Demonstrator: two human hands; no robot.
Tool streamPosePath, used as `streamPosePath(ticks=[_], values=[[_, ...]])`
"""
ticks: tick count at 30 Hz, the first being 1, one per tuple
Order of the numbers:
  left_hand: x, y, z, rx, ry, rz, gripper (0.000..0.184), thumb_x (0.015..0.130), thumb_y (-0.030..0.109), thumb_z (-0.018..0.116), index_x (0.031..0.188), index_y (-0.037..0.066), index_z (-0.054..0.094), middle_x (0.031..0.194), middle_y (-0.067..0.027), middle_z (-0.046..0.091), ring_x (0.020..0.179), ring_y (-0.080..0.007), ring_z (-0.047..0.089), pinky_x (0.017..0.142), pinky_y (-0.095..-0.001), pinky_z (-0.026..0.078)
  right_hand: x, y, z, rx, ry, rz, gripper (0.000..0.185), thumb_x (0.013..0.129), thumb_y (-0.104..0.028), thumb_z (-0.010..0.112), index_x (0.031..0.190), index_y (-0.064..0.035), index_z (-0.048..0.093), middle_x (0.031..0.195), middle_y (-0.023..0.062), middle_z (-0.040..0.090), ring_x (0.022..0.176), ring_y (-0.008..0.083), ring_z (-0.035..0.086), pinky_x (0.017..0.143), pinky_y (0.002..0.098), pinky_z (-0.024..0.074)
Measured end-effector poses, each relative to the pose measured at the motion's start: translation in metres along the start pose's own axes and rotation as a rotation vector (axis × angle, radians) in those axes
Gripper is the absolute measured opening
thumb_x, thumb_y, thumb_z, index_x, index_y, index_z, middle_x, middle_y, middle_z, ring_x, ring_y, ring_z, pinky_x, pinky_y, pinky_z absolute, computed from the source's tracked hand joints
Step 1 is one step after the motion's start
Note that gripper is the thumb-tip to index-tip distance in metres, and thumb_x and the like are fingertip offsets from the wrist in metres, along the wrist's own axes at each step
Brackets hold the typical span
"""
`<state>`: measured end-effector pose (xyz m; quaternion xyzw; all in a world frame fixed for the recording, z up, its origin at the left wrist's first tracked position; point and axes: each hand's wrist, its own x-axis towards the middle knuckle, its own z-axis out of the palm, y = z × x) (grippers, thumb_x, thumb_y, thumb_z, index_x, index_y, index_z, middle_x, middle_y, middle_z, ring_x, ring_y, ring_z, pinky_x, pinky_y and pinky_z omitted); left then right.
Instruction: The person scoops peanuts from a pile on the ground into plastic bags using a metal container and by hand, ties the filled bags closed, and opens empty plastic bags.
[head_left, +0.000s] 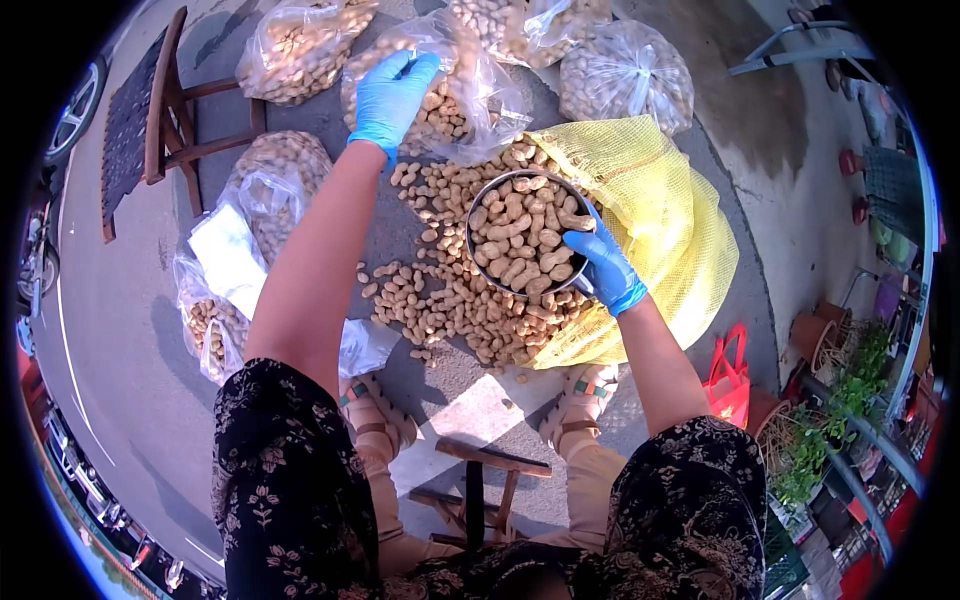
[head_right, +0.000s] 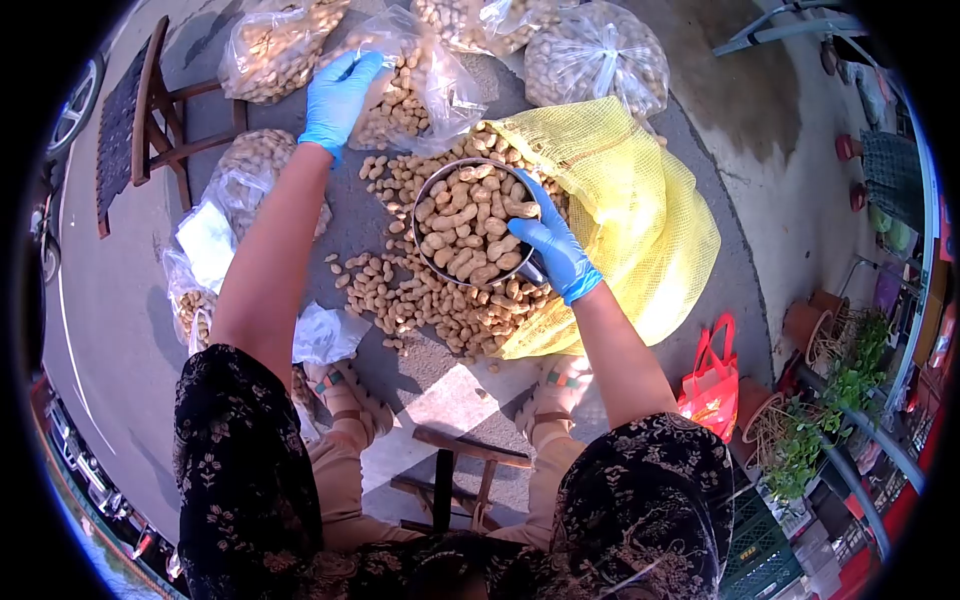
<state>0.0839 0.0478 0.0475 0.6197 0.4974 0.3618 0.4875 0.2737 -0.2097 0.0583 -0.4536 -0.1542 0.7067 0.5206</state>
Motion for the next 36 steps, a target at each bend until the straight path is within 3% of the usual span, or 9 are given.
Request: streamPosePath(ticks=[4,10,13,16,19,22,23,26,36], values=[[0.011,0.017,-0.056,-0.695,-0.066,-0.068,0.020,0.089,0.020,0.051,0.097,0.003,0.058,0.085,-0.0032,0.061,0.074,-0.0125,0.055,0.071,-0.0273,0.044,0.029,-0.012,0.031,0.115,-0.071,0.046,0.072,0.078,-0.016,0.057,0.139,-0.0035,0.022,0.130,0.0169,0.042,0.115,0.0258,0.047,0.098,0.0367,0.0399],[-0.024,0.034,-0.113,-0.673,-0.225,-0.272,0.017,0.088,0.022,0.052,0.093,0.006,0.058,0.087,-0.0017,0.061,0.064,-0.0067,0.044,0.062,-0.0238,0.038,0.103,-0.039,0.089,0.037,0.019,0.023,0.059,0.079,-0.020,0.059,0.130,-0.0014,0.035,0.116,0.0125,0.051,0.101,0.0208,0.054,0.087,0.0304,0.0467],[-0.030,0.044,-0.119,-0.700,-0.197,-0.256,0.020,0.087,0.022,0.052,0.097,0.006,0.059,0.092,-0.0004,0.060,0.066,-0.0069,0.045,0.063,-0.0222,0.039,0.165,-0.039,0.108,-0.306,0.258,-0.263,0.066,0.073,-0.025,0.066,0.124,0.0053,0.038,0.108,0.0134,0.053,0.096,0.0190,0.054,0.081,0.0315,0.0473],[-0.027,0.043,-0.127,-0.727,-0.210,-0.168,0.019,0.089,0.020,0.049,0.099,0.006,0.058,0.092,-0.0052,0.061,0.068,-0.0115,0.056,0.061,-0.0252,0.046,0.191,-0.048,0.149,-1.395,0.773,-0.557,0.075,0.060,-0.032,0.074,0.118,0.0031,0.042,0.101,0.0162,0.055,0.092,0.0218,0.056,0.078,0.0343,0.0466],[-0.020,0.043,-0.129,-0.731,-0.225,-0.076,0.021,0.090,0.016,0.045,0.101,0.004,0.058,0.104,-0.0081,0.062,0.069,-0.0116,0.057,0.060,-0.0229,0.047,0.216,-0.037,0.166,-1.761,0.701,-0.950,0.097,0.051,-0.042,0.078,0.132,-0.0110,0.035,0.098,0.0234,0.049,0.090,0.0359,0.049,0.073,0.0458,0.0430],[-0.020,0.034,-0.138,-0.833,-0.241,-0.020,0.021,0.090,0.015,0.045,0.100,0.003,0.059,0.104,-0.0083,0.062,0.070,-0.0123,0.058,0.060,-0.0233,0.047,0.208,-0.041,0.188,-1.859,0.663,-1.482,0.046,0.075,-0.028,0.058,0.114,-0.0048,0.056,0.090,0.0182,0.058,0.079,0.0317,0.056,0.064,0.0467,0.0443],[-0.019,0.028,-0.141,-0.827,-0.206,-0.060,0.020,0.090,0.014,0.045,0.102,0.003,0.056,0.103,-0.0101,0.062,0.071,-0.0139,0.059,0.060,-0.0246,0.048,0.205,-0.041,0.193,-1.981,0.501,-0.786,0.065,0.072,-0.028,0.061,0.130,-0.0030,0.043,0.108,0.0230,0.052,0.101,0.0408,0.048,0.081,0.0502,0.0411],[-0.020,0.013,-0.152,-1.002,-0.190,-0.153,0.020,0.089,0.013,0.045,0.104,0.002,0.052,0.100,-0.0126,0.062,0.072,-0.0157,0.060,0.060,-0.0271,0.048,0.221,-0.043,0.174,-1.907,0.756,-0.990,0.097,0.051,-0.044,0.079,0.132,-0.0138,0.036,0.097,0.0205,0.049,0.090,0.0343,0.049,0.070,0.0438,0.0419],[-0.033,-0.001,-0.139,-0.968,-0.115,-0.209,0.022,0.090,0.019,0.051,0.105,0.004,0.054,0.099,-0.0073,0.060,0.074,-0.0128,0.057,0.063,-0.0246,0.046,0.190,-0.079,0.137,-1.555,0.857,-1.055,0.091,0.054,-0.044,0.080,0.125,-0.0046,0.038,0.096,0.0146,0.055,0.092,0.0305,0.049,0.076,0.0379,0.0463]])
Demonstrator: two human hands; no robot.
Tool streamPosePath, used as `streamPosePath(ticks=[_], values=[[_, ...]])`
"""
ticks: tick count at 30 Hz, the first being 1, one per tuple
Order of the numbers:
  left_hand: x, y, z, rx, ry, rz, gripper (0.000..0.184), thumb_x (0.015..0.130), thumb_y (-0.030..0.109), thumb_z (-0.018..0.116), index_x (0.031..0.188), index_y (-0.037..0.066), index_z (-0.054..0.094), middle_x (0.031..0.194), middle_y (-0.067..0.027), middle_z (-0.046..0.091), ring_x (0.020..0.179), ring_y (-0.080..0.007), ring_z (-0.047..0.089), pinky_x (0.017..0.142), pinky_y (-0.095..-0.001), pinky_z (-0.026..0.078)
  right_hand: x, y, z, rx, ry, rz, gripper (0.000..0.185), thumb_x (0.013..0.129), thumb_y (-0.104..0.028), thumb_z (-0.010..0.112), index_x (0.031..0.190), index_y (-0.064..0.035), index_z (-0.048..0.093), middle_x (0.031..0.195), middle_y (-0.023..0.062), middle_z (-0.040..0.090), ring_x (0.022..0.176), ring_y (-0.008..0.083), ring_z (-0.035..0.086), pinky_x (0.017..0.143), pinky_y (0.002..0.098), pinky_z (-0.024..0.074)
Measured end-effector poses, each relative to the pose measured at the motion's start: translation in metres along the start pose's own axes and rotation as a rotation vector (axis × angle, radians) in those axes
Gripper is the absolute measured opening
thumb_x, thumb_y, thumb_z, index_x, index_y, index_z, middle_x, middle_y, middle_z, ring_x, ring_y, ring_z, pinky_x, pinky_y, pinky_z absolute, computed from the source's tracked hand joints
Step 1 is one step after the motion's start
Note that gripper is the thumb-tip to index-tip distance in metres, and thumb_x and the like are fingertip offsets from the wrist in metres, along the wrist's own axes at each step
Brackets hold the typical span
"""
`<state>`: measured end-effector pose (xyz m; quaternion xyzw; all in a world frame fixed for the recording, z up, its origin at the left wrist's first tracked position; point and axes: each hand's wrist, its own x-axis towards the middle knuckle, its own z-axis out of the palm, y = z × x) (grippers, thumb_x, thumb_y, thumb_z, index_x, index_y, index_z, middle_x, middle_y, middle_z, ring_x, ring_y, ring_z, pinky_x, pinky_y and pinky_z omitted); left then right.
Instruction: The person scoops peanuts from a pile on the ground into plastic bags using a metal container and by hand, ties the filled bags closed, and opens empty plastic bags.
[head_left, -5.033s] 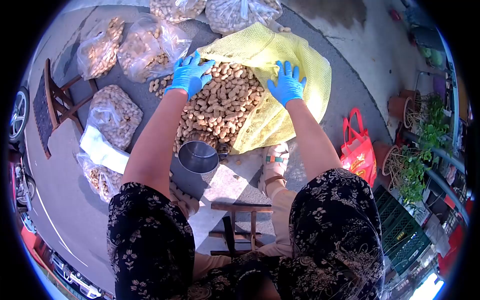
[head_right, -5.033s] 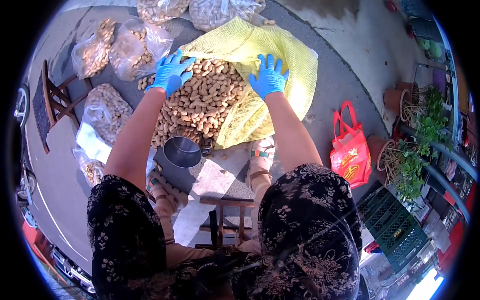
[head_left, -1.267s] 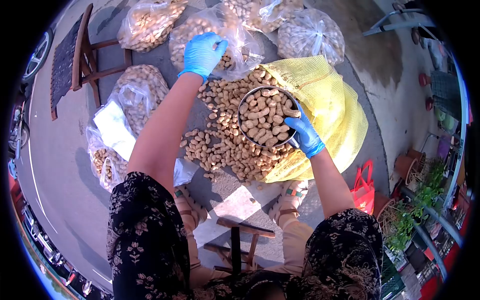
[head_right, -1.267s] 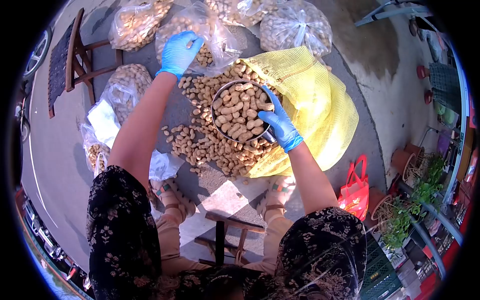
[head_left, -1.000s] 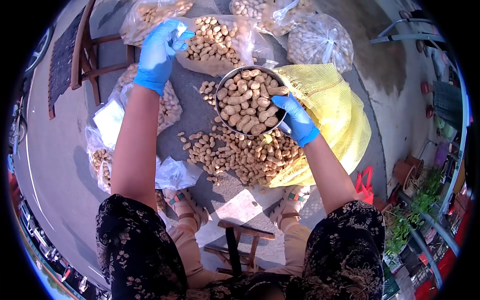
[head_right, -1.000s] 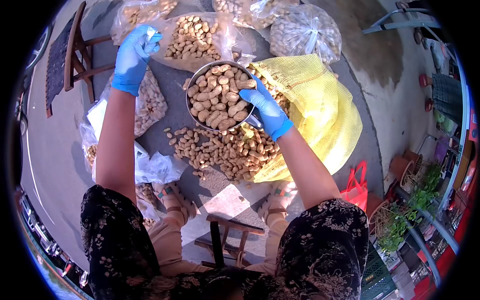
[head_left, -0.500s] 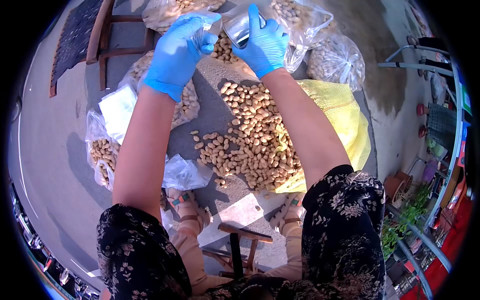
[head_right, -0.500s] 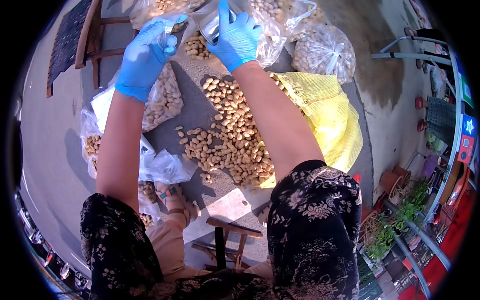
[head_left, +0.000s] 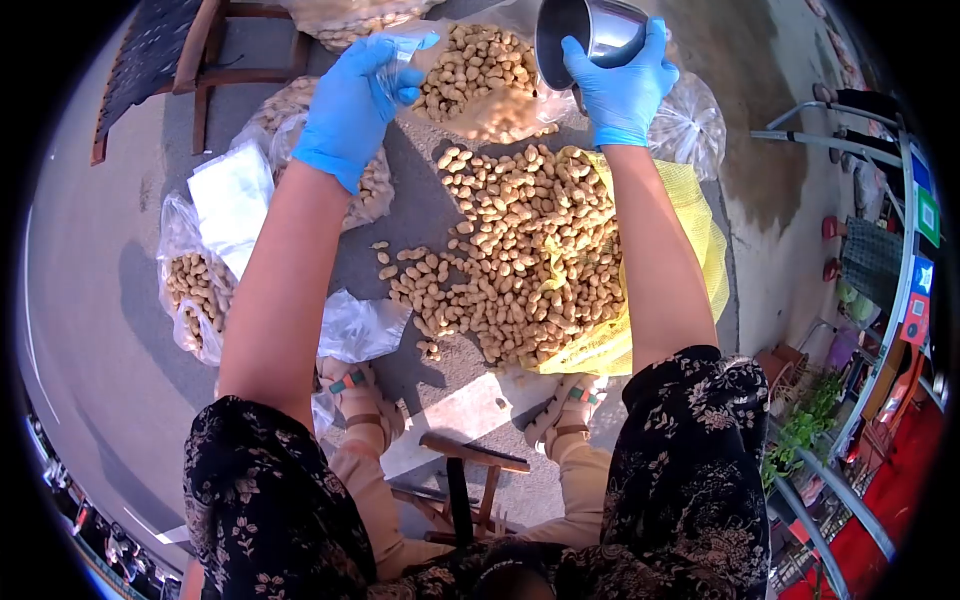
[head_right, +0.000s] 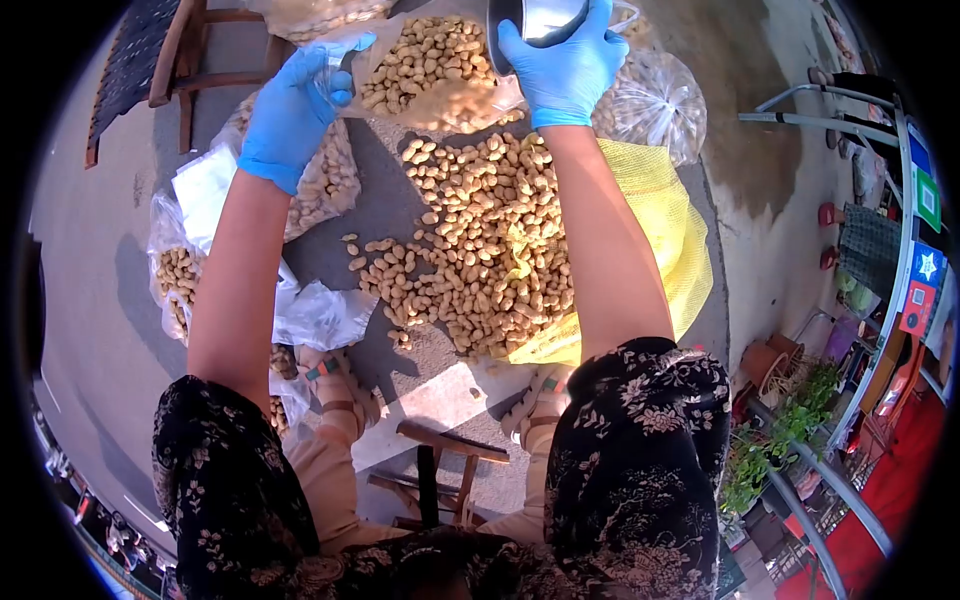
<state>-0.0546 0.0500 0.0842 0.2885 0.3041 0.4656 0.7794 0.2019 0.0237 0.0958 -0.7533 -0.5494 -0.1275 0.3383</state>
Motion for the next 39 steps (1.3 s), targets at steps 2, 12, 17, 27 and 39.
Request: streamPosePath(ticks=[2,12,17,27,39], values=[[-0.004,-0.008,-0.007,0.005,-0.052,0.007,0.020,0.089,0.018,0.052,0.103,0.004,0.055,0.097,-0.0071,0.060,0.077,-0.0151,0.058,0.067,-0.0279,0.047,-0.003,0.043,-0.003,0.621,-0.131,0.406,0.080,0.065,-0.039,0.077,0.123,0.0009,0.039,0.098,0.0116,0.057,0.086,0.0216,0.054,0.076,0.0322,0.0475],[-0.085,-0.057,-0.025,0.643,0.306,-0.032,0.034,0.087,0.022,0.056,0.113,0.001,0.051,0.109,-0.0109,0.056,0.103,-0.0205,0.053,0.093,-0.0342,0.042,-0.108,0.121,-0.158,0.732,-0.698,0.732,0.065,0.078,-0.026,0.069,0.132,-0.0045,0.039,0.113,0.0100,0.055,0.102,0.0157,0.052,0.083,0.0254,0.0451],[-0.160,-0.132,-0.047,1.476,0.075,-0.167,0.067,0.078,0.038,0.066,0.125,-0.003,0.040,0.119,-0.0238,0.047,0.110,-0.0336,0.048,0.092,-0.0401,0.040,-0.155,0.158,-0.167,0.114,-0.528,0.288,0.080,0.062,-0.030,0.079,0.127,-0.0015,0.040,0.100,0.0185,0.054,0.088,0.0269,0.053,0.081,0.0373,0.0447],[-0.068,-0.246,-0.029,1.621,0.349,0.182,0.063,0.081,0.050,0.054,0.126,0.006,0.048,0.134,-0.0271,0.032,0.125,-0.0423,0.027,0.103,-0.0498,0.022,-0.149,0.131,-0.112,-0.446,-0.345,0.296,0.087,0.058,-0.045,0.072,0.128,-0.0089,0.035,0.092,0.0205,0.049,0.087,0.0347,0.048,0.071,0.0467,0.0408],[-0.041,-0.284,0.064,1.009,0.539,-0.074,0.050,0.076,0.044,0.062,0.116,0.014,0.058,0.120,-0.0132,0.056,0.109,-0.0336,0.048,0.092,-0.0400,0.039,-0.164,0.083,-0.097,-0.313,-0.596,0.385,0.101,0.049,-0.030,0.075,0.134,-0.0091,0.023,0.105,0.0245,0.040,0.095,0.0380,0.041,0.074,0.0521,0.0374]])
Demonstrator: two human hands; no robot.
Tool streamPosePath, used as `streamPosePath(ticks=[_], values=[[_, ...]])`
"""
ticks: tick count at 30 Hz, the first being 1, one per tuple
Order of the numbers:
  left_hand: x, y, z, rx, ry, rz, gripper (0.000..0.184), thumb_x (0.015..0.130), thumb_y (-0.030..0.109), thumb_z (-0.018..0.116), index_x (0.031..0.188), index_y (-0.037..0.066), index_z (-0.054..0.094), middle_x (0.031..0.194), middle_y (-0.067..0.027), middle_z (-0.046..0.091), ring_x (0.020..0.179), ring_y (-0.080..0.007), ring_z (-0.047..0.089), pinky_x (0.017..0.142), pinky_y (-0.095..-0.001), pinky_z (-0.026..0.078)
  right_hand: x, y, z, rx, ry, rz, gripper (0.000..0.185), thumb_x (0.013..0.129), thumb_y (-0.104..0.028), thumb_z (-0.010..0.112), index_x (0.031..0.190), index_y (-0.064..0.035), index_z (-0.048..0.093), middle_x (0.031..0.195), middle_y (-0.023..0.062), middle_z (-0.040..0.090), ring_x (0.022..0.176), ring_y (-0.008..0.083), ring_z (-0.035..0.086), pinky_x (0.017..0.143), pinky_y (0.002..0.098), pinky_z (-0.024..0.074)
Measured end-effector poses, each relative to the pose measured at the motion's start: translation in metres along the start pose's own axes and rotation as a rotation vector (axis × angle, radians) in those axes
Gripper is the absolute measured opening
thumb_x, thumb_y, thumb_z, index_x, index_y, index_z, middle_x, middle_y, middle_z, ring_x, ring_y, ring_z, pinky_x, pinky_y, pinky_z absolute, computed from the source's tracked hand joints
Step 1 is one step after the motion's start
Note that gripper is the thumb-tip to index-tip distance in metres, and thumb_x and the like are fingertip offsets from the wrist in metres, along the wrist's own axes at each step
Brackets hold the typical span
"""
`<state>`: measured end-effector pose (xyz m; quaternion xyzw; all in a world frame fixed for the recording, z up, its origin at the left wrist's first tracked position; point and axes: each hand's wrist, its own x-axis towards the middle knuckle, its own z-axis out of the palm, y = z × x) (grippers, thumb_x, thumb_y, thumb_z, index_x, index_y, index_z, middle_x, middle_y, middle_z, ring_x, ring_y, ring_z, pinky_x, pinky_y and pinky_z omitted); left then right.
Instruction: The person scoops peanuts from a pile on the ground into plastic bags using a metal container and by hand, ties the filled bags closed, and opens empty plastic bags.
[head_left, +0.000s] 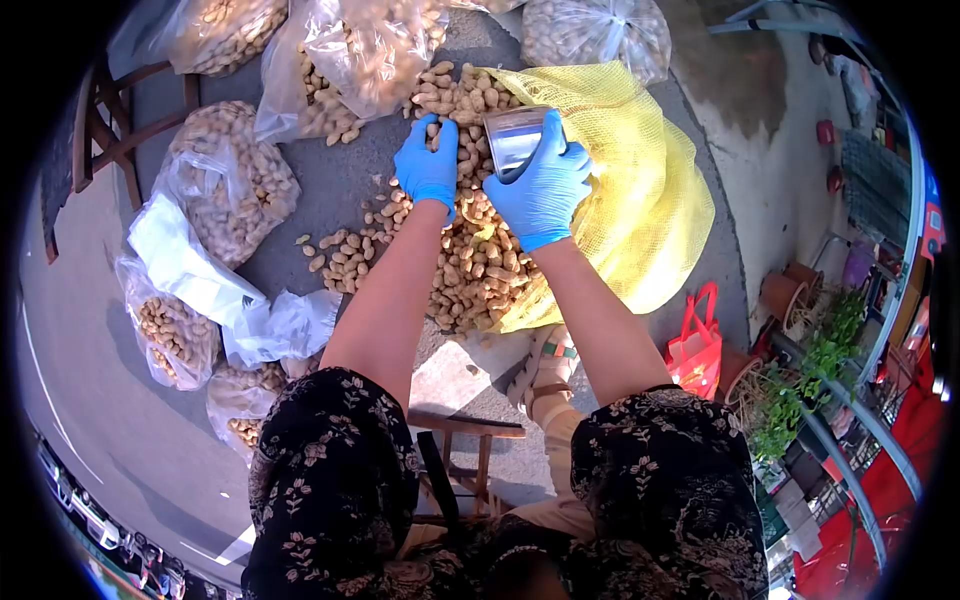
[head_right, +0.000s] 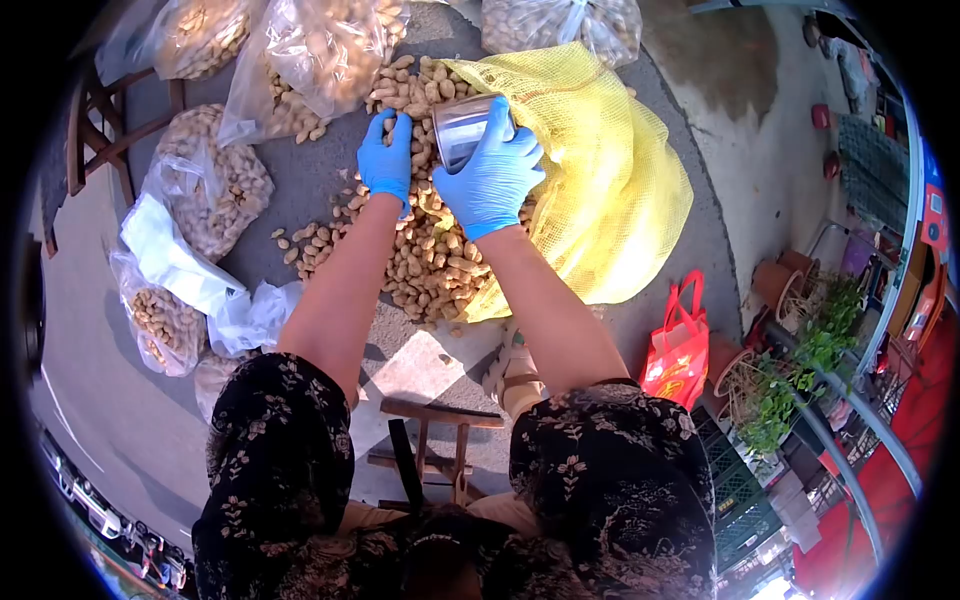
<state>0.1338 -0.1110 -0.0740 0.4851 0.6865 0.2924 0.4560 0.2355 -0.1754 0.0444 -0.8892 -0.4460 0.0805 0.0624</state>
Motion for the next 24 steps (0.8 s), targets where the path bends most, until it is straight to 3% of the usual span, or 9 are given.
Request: streamPosePath(ticks=[3,6,11,13,18,21,22,23,24], values=[[-0.027,0.010,0.019,-0.394,-0.078,-0.036,0.043,0.076,0.031,0.066,0.111,0.009,0.058,0.106,-0.0162,0.060,0.098,-0.0306,0.056,0.086,-0.0361,0.043,-0.004,0.015,0.001,0.200,-0.073,0.017,0.102,0.049,-0.028,0.074,0.135,-0.0103,0.023,0.106,0.0250,0.040,0.098,0.0402,0.040,0.077,0.0535,0.0378],[-0.057,0.023,0.026,0.007,-0.017,0.256,0.037,0.077,0.030,0.065,0.109,0.010,0.059,0.112,-0.0149,0.056,0.098,-0.0280,0.054,0.087,-0.0361,0.041,-0.011,0.034,0.004,0.253,-0.054,-0.007,0.098,0.049,-0.025,0.073,0.134,-0.0103,0.026,0.105,0.0254,0.041,0.099,0.0404,0.041,0.080,0.0534,0.0379],[-0.110,0.065,0.031,0.039,-0.179,0.393,0.044,0.091,0.030,0.047,0.125,0.003,0.046,0.135,-0.0232,0.034,0.126,-0.0354,0.032,0.103,-0.0414,0.025,-0.008,0.089,0.019,0.542,0.014,-0.108,0.088,0.058,-0.018,0.074,0.133,-0.0074,0.030,0.111,0.0213,0.045,0.102,0.0326,0.042,0.091,0.0435,0.0354],[-0.125,0.082,0.038,-0.208,-0.313,0.379,0.051,0.092,0.030,0.046,0.130,-0.002,0.037,0.139,-0.0260,0.028,0.131,-0.0352,0.025,0.107,-0.0399,0.021,-0.007,0.106,0.033,0.759,-0.070,-0.081,0.082,0.064,-0.011,0.071,0.134,-0.0073,0.029,0.109,0.0185,0.047,0.102,0.0281,0.046,0.090,0.0402,0.0383],[-0.135,0.105,0.010,-0.255,-0.510,0.485,0.039,0.085,0.015,0.052,0.123,0.003,0.050,0.140,-0.0273,0.025,0.127,-0.0353,0.035,0.101,-0.0380,0.033,-0.001,0.094,0.003,1.520,-0.506,0.296,0.065,0.078,-0.003,0.054,0.137,-0.0071,0.026,0.110,0.0127,0.053,0.088,0.0190,0.058,0.077,0.0278,0.0501],[-0.124,0.118,-0.042,-0.198,-0.779,0.465,0.039,0.079,0.007,0.056,0.118,0.006,0.056,0.140,-0.0267,0.025,0.125,-0.0338,0.038,0.098,-0.0368,0.037,-0.002,0.091,-0.005,1.617,-0.570,0.253,0.063,0.080,-0.006,0.050,0.137,-0.0076,0.026,0.114,0.0143,0.052,0.091,0.0201,0.059,0.076,0.0288,0.0513],[-0.113,0.116,-0.056,-0.030,-0.523,0.804,0.040,0.075,0.010,0.058,0.115,0.011,0.056,0.136,-0.0259,0.033,0.108,-0.0330,0.049,0.091,-0.0386,0.041,-0.002,0.085,-0.008,1.681,-0.592,0.252,0.064,0.077,-0.009,0.052,0.136,-0.0067,0.028,0.120,0.0145,0.048,0.101,0.0223,0.055,0.084,0.0322,0.0481],[-0.098,0.113,-0.077,0.140,-0.415,0.898,0.046,0.074,0.013,0.060,0.120,0.015,0.054,0.137,-0.0235,0.033,0.108,-0.0352,0.047,0.091,-0.0418,0.038,-0.004,0.078,-0.011,1.744,-0.616,0.250,0.065,0.075,-0.012,0.054,0.135,-0.0059,0.031,0.125,0.0147,0.045,0.111,0.0244,0.050,0.092,0.0356,0.0450],[-0.088,0.126,-0.107,0.332,-0.245,0.954,0.054,0.074,0.012,0.064,0.125,0.008,0.049,0.139,-0.0235,0.030,0.120,-0.0346,0.039,0.098,-0.0424,0.032,-0.005,0.071,-0.015,1.752,-0.632,0.242,0.066,0.074,-0.014,0.055,0.134,-0.0053,0.032,0.126,0.0144,0.044,0.114,0.0249,0.047,0.096,0.0366,0.0417]])
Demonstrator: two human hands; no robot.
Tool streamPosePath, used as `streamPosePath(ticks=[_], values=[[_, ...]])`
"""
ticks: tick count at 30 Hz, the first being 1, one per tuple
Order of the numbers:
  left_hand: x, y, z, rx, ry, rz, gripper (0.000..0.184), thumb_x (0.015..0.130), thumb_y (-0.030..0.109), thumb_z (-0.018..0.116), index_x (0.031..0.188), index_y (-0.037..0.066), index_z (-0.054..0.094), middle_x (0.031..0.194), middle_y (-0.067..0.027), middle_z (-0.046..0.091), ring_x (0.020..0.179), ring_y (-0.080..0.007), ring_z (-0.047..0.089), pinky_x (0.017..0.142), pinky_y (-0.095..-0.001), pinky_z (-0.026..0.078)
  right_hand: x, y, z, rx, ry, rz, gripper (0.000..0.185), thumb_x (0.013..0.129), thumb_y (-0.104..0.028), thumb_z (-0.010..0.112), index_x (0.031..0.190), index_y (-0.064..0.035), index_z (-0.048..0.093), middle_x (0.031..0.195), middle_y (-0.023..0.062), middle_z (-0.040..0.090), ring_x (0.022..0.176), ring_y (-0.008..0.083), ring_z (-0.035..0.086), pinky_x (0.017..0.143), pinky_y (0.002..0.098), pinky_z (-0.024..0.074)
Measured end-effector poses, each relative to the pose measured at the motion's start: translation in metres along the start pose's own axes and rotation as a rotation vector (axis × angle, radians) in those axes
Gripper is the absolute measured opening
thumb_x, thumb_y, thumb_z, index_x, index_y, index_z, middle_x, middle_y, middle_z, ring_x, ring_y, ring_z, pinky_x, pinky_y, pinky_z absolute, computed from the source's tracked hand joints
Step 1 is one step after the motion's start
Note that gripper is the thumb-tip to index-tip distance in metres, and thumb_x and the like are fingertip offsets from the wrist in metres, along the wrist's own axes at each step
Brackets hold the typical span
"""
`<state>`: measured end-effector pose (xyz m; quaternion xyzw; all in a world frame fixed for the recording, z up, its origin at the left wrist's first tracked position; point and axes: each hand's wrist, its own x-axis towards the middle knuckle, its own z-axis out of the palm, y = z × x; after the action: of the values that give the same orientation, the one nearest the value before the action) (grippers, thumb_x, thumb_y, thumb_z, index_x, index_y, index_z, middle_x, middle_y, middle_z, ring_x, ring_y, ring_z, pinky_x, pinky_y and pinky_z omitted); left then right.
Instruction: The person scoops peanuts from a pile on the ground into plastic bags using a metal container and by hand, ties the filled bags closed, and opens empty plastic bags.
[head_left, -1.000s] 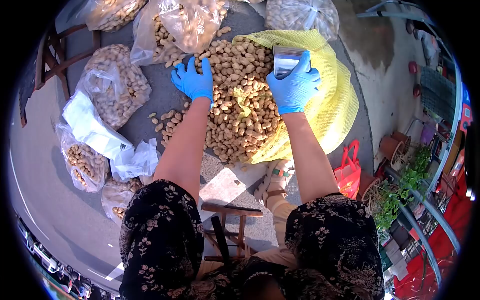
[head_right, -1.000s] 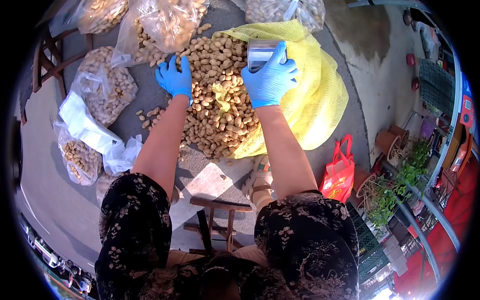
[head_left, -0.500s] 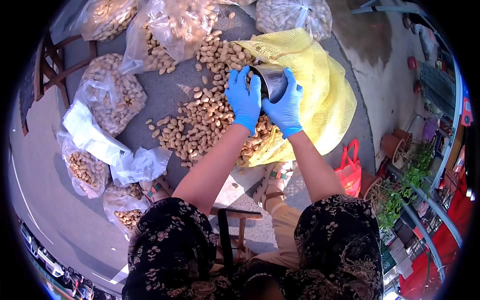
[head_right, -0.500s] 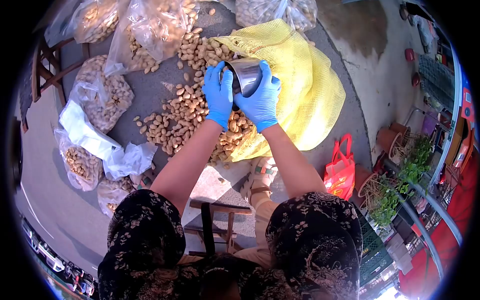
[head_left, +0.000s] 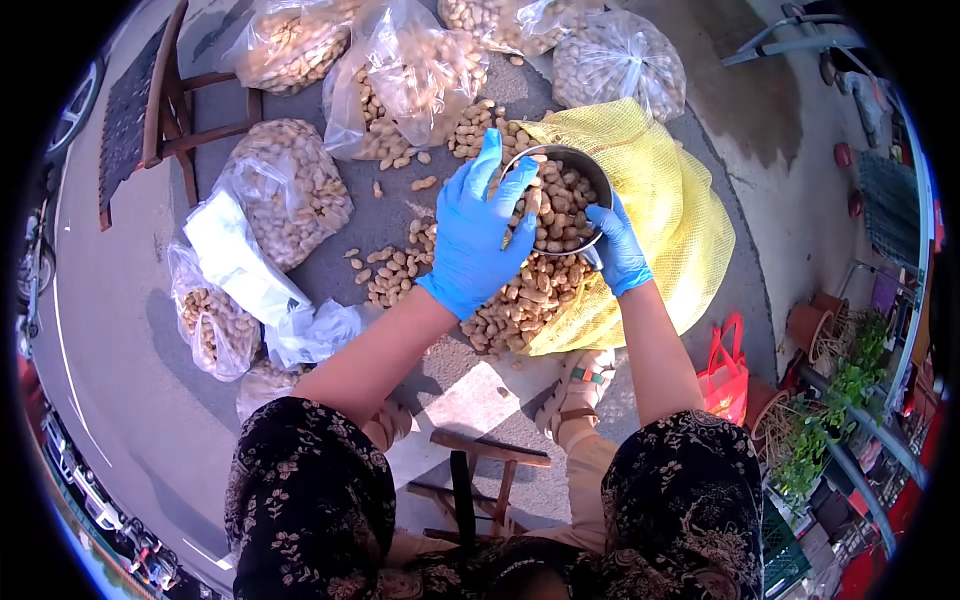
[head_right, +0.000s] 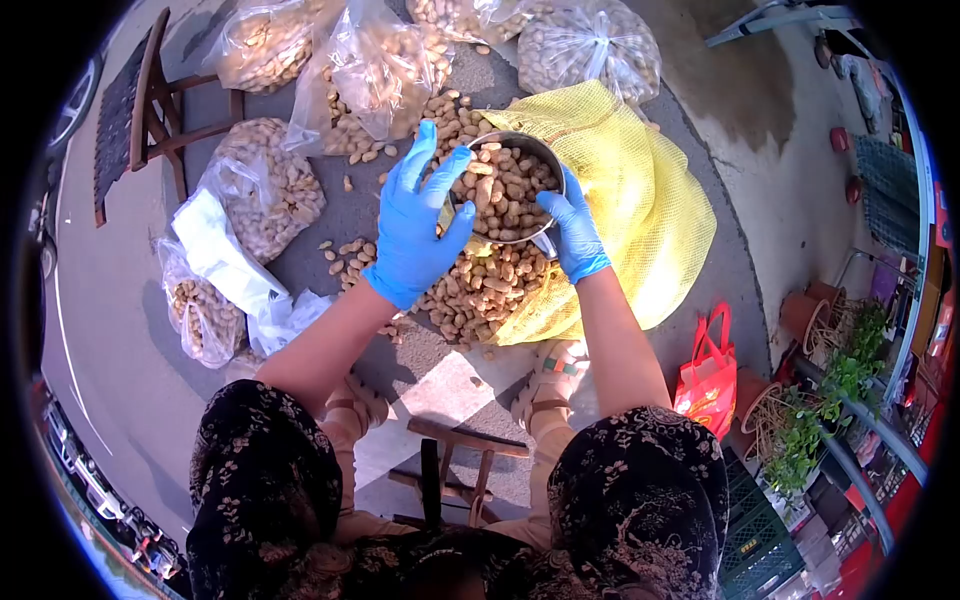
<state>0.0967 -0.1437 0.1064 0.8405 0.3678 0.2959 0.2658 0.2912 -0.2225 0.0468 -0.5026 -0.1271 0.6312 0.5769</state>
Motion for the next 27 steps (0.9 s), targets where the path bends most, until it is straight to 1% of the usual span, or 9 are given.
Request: streamPosePath(ticks=[4,7,10,13,17,19,22,23,27], values=[[0.003,-0.095,-0.048,0.491,0.336,-0.161,0.089,0.065,0.036,0.075,0.133,-0.001,0.031,0.138,-0.0332,0.020,0.122,-0.0437,0.030,0.098,-0.0473,0.027,-0.003,-0.011,0.044,0.004,-0.043,0.041,0.067,0.073,-0.018,0.058,0.134,-0.0027,0.032,0.129,0.0142,0.042,0.118,0.0257,0.043,0.101,0.0377,0.0364],[0.013,-0.157,-0.060,0.624,0.386,-0.359,0.069,0.072,0.035,0.070,0.125,0.001,0.043,0.130,-0.0252,0.039,0.111,-0.0357,0.043,0.094,-0.0443,0.034,0.012,-0.009,0.084,0.019,-0.147,0.011,0.069,0.075,-0.025,0.065,0.133,-0.0030,0.034,0.130,0.0129,0.044,0.117,0.0242,0.046,0.100,0.0360,0.0382],[0.025,-0.196,-0.077,-0.629,0.304,-0.772,0.042,0.081,0.029,0.061,0.110,-0.001,0.056,0.102,-0.0147,0.061,0.093,-0.0246,0.057,0.086,-0.0366,0.042,0.032,-0.012,0.126,0.067,-0.167,0.121,0.070,0.073,-0.015,0.064,0.134,-0.0030,0.032,0.129,0.0131,0.043,0.116,0.0245,0.046,0.100,0.0371,0.0383],[0.033,-0.182,-0.097,-1.161,0.561,-0.579,0.026,0.087,0.021,0.053,0.100,0.001,0.062,0.076,-0.0038,0.063,0.072,-0.0146,0.059,0.077,-0.0301,0.046,0.069,-0.004,0.151,0.049,-0.196,0.049,0.061,0.076,-0.015,0.062,0.131,-0.0045,0.038,0.123,0.0123,0.048,0.112,0.0228,0.049,0.095,0.0351,0.0422],[0.023,-0.162,-0.128,-1.427,0.389,-0.605,0.029,0.087,0.016,0.052,0.112,0.002,0.059,0.066,0.0006,0.054,0.060,-0.0083,0.051,0.056,-0.0211,0.044,0.112,-0.006,0.191,-0.095,-0.094,-0.192,0.057,0.077,-0.016,0.063,0.128,-0.0026,0.040,0.108,0.0095,0.053,0.097,0.0180,0.053,0.085,0.0316,0.0453],[0.017,-0.155,-0.133,-1.465,0.300,-0.573,0.038,0.087,0.013,0.051,0.124,0.004,0.050,0.063,-0.0001,0.053,0.054,-0.0059,0.046,0.047,-0.0183,0.037,0.121,-0.005,0.221,-0.433,0.129,-0.399,0.068,0.069,-0.023,0.069,0.124,0.0034,0.039,0.098,0.0138,0.055,0.093,0.0211,0.052,0.080,0.0329,0.0461],[0.010,-0.130,-0.142,-1.437,0.264,-0.546,0.050,0.087,0.013,0.050,0.134,0.007,0.037,0.062,0.0011,0.048,0.050,-0.0047,0.039,0.045,-0.0182,0.030,0.141,-0.011,0.241,-1.410,0.394,-0.970,0.079,0.058,-0.033,0.074,0.123,-0.0016,0.043,0.101,0.0206,0.053,0.093,0.0316,0.051,0.080,0.0392,0.0451],[0.011,-0.120,-0.147,-1.396,0.265,-0.571,0.054,0.087,0.014,0.050,0.137,0.008,0.032,0.062,0.0028,0.044,0.050,-0.0044,0.035,0.045,-0.0180,0.027,0.152,-0.006,0.242,-1.491,0.517,-0.955,0.080,0.053,-0.034,0.075,0.122,-0.0079,0.043,0.101,0.0220,0.051,0.087,0.0370,0.048,0.078,0.0452,0.0414],[0.007,-0.124,-0.152,-1.389,0.291,-0.573,0.061,0.086,0.015,0.052,0.140,0.011,0.026,0.062,0.0031,0.042,0.049,-0.0041,0.032,0.045,-0.0178,0.026,0.140,0.006,0.245,-1.819,0.292,-1.217,0.084,0.052,-0.032,0.078,0.126,-0.0162,0.044,0.102,0.0175,0.048,0.093,0.0344,0.046,0.076,0.0455,0.0383]])
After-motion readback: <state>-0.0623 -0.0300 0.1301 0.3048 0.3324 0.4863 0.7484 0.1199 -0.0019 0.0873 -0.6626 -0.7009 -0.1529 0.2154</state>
